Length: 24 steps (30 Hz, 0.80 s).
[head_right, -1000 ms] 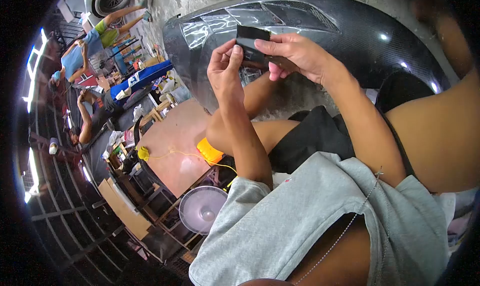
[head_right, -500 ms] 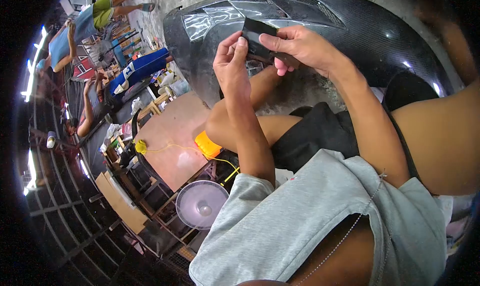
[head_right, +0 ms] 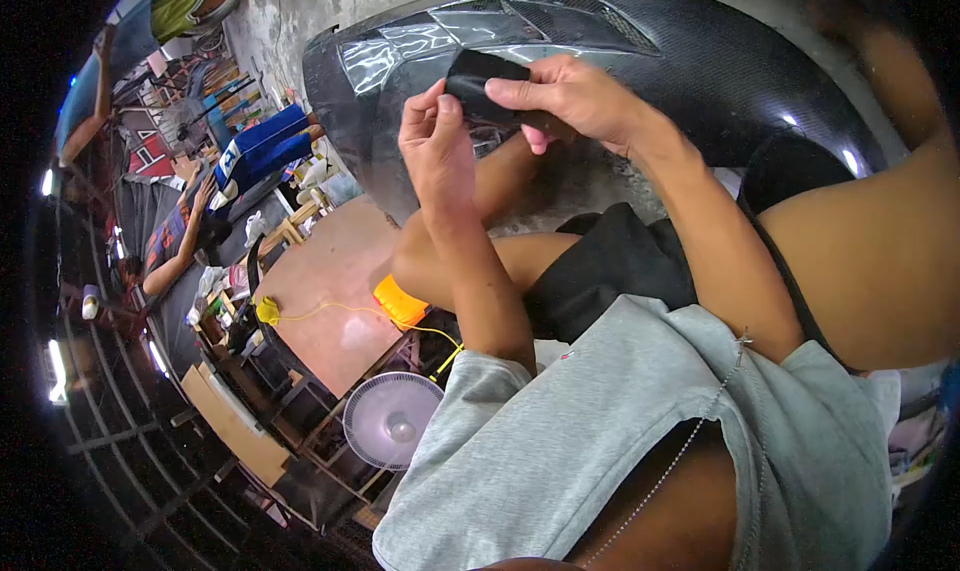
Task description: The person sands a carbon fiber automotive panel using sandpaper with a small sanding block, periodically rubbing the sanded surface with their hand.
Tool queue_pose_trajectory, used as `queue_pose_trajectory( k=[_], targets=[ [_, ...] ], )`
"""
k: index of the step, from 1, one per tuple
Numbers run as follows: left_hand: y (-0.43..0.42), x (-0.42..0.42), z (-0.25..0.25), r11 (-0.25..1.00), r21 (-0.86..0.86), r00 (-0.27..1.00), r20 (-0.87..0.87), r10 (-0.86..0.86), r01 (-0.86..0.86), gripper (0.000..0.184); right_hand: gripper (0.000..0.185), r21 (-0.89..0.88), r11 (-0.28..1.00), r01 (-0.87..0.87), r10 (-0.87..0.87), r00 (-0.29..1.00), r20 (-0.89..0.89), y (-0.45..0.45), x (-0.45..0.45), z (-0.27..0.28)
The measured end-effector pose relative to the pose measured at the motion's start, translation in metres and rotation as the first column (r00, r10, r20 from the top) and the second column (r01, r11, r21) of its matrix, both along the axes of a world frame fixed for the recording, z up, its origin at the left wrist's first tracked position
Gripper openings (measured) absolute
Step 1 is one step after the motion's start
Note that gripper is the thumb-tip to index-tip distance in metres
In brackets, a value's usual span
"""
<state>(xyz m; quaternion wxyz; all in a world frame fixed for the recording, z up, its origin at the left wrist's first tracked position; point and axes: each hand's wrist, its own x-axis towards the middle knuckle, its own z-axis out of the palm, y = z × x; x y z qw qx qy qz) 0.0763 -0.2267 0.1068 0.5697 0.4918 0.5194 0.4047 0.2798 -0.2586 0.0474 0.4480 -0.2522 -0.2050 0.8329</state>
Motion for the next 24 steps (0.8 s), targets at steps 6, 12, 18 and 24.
queue_pose_trajectory(
  k=[6,12,18,24],
  targets=[
    [-0.001,-0.023,0.014,0.978,0.13,0.974,0.138,-0.179,0.161,0.017,0.032,0.046,0.998,-0.049,0.059,0.963,-0.262,-0.011,-0.018,-0.001],
    [-0.004,-0.009,0.021,0.997,0.057,0.994,0.091,-0.052,0.047,0.019,0.035,0.062,0.998,0.026,-0.01,0.97,-0.241,-0.009,-0.018,0.003],
    [-0.001,-0.002,0.013,0.99,0.116,0.981,0.167,-0.097,0.078,0.029,0.033,0.03,0.999,0.015,-0.006,0.963,-0.269,-0.006,-0.011,0.005],
    [-0.004,0.01,0.02,0.959,0.281,0.99,0.131,-0.058,0.019,0.057,0.033,0.207,0.978,0.027,0.028,0.966,-0.257,-0.012,-0.003,0.016]
  ],
)
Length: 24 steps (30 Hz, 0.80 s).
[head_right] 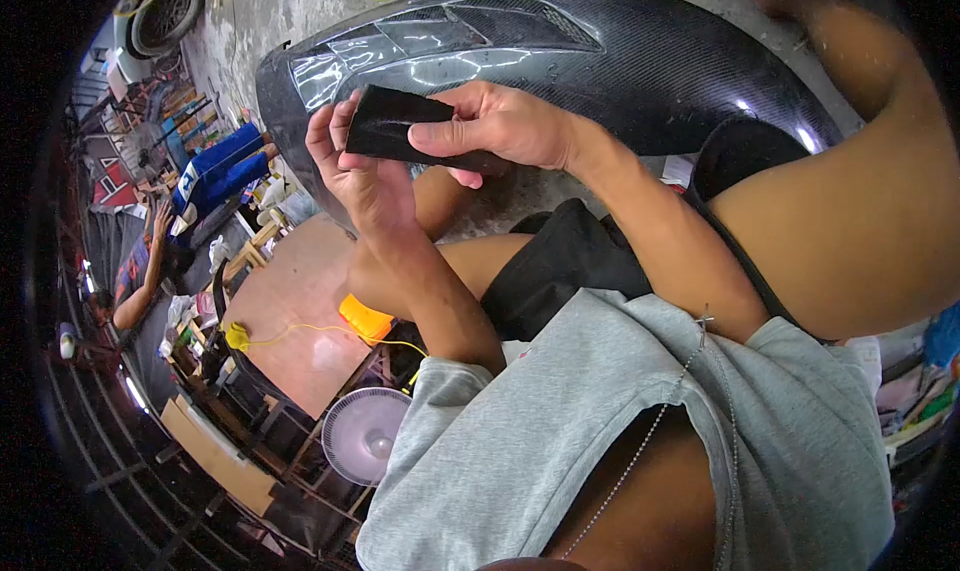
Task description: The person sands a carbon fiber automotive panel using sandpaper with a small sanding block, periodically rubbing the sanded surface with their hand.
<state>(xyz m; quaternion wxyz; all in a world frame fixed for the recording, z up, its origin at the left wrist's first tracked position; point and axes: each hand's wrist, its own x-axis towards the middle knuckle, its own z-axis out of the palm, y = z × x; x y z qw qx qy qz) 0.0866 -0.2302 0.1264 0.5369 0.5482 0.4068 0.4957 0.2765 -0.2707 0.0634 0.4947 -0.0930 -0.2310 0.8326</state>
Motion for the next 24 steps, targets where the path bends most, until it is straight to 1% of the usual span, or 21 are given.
queue_pose_trajectory(
  k=[1,2,5,8,11,12,15,18,21,24],
  targets=[
    [-0.001,-0.001,0.001,0.999,0.012,0.999,-0.021,0.031,-0.031,0.061,0.033,0.031,0.999,0.006,-0.007,1.0,0.024,-0.001,0.0,0.0],
    [-0.002,-0.002,0.0,0.998,0.04,0.999,-0.013,0.052,-0.051,0.056,0.033,0.034,0.999,0.021,-0.022,0.999,0.033,-0.001,0.0,-0.001],
    [-0.013,0.011,0.004,0.969,0.082,0.964,-0.113,0.242,-0.234,0.054,0.034,0.03,0.997,0.075,-0.076,0.996,0.049,-0.003,-0.006,-0.008],
    [-0.022,0.024,0.011,0.946,0.09,0.919,-0.223,0.325,-0.312,0.038,0.032,-0.001,0.993,0.117,-0.116,0.991,0.063,-0.004,-0.018,-0.015],
    [-0.022,0.038,0.014,0.906,0.136,0.823,-0.382,0.422,-0.401,0.023,0.032,-0.009,0.992,0.127,-0.126,0.987,0.102,0.0,-0.019,-0.02],
    [-0.019,0.039,0.01,0.902,0.214,0.801,-0.416,0.431,-0.375,0.018,0.03,-0.015,0.988,0.155,-0.152,0.982,0.116,0.001,-0.02,-0.02],
    [-0.02,0.051,0.012,0.883,0.188,0.766,-0.441,0.467,-0.43,0.021,0.033,0.037,0.968,0.248,-0.248,0.923,0.293,0.005,-0.019,-0.021],
    [-0.026,0.053,0.017,0.909,0.245,0.745,-0.521,0.417,-0.337,0.023,0.036,0.13,0.896,0.425,-0.442,0.829,0.342,0.004,-0.031,-0.019],
    [-0.035,0.033,0.013,0.901,0.195,0.771,-0.466,0.433,-0.388,0.027,0.04,0.241,0.916,0.321,-0.401,0.764,0.505,-0.009,-0.033,-0.021],
    [-0.051,0.015,0.016,0.897,0.015,0.845,-0.326,0.423,-0.443,0.024,0.046,0.355,0.879,0.318,-0.469,0.713,0.522,-0.028,-0.046,-0.018]
  ],
)
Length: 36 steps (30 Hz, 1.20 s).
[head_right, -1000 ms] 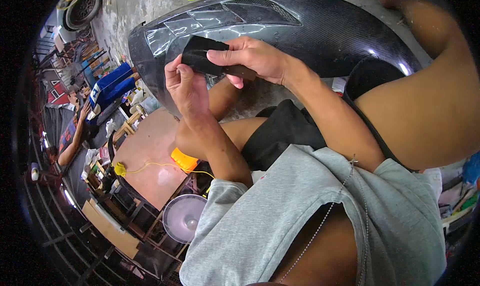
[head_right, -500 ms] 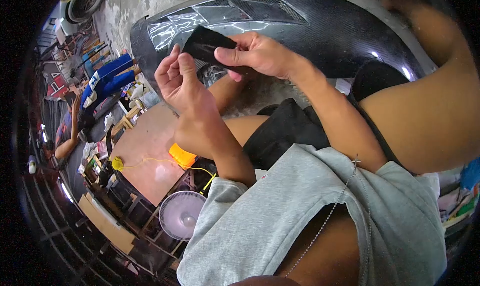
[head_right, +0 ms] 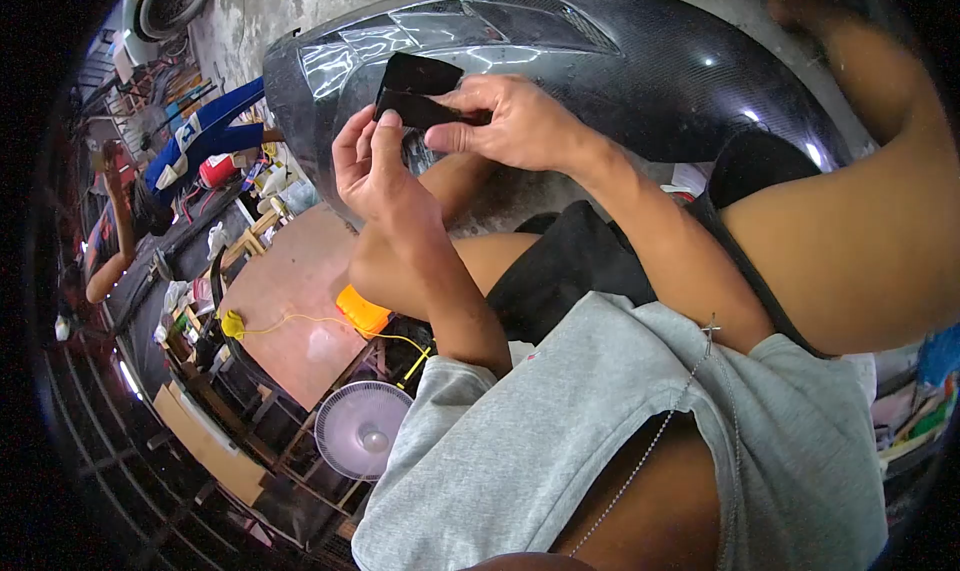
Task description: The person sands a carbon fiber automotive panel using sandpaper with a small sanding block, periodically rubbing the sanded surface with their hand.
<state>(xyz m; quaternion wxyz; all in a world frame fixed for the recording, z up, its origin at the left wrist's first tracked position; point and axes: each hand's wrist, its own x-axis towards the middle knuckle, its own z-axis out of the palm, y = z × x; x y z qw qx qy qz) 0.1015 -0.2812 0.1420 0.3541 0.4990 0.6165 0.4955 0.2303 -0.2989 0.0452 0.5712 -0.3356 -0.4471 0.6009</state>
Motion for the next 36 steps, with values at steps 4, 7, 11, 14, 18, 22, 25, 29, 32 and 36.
queue_pose_trajectory(
  k=[4,7,11,14,18,22,25,29,32,36],
  targets=[
    [0.001,-0.007,-0.005,0.997,-0.063,0.993,0.115,-0.041,0.049,0.02,0.054,-0.052,0.998,-0.031,0.031,1.0,0.001,-0.001,0.012,0.01],
    [-0.003,-0.009,-0.01,0.989,-0.099,0.975,0.207,-0.084,0.107,0.018,0.054,-0.193,0.962,-0.193,0.145,0.961,-0.237,-0.003,0.024,0.019],
    [-0.011,-0.007,-0.012,0.978,-0.109,0.962,0.226,-0.151,0.179,0.016,0.044,-0.186,0.958,-0.217,0.156,0.942,-0.296,-0.006,0.024,0.009],
    [-0.013,-0.01,-0.015,0.98,-0.095,0.971,0.185,-0.154,0.174,0.015,0.035,-0.181,0.974,-0.139,0.088,0.961,-0.262,-0.007,0.016,0.012],
    [-0.028,-0.009,-0.018,0.983,-0.047,0.977,0.13,-0.171,0.178,0.015,0.028,-0.209,0.978,0.0,-0.041,0.981,-0.19,-0.027,0.008,0.016],
    [-0.036,-0.007,-0.022,0.982,-0.01,0.981,-0.049,-0.19,0.189,0.014,0.026,-0.156,0.974,0.164,-0.159,0.986,0.047,-0.034,0.009,0.013],
    [-0.013,0.003,-0.031,0.982,-0.022,0.98,-0.062,-0.188,0.187,0.014,0.024,-0.148,0.968,0.203,-0.189,0.976,0.108,-0.011,0.019,0.005],
    [0.001,0.019,-0.035,0.981,-0.082,0.982,-0.044,-0.182,0.178,0.025,0.024,-0.151,0.943,0.295,-0.265,0.945,0.193,0.005,0.031,0.003],
    [0.011,0.022,-0.023,0.978,-0.148,0.985,-0.064,-0.161,0.15,0.048,0.024,-0.163,0.923,0.348,-0.307,0.924,0.229,0.016,0.036,-0.004],
    [0.008,-0.025,0.045,0.987,0.124,0.866,-0.499,-0.03,0.106,0.052,0.018,-0.118,0.895,0.43,-0.391,0.884,0.258,0.031,0.05,-0.013]
  ],
)
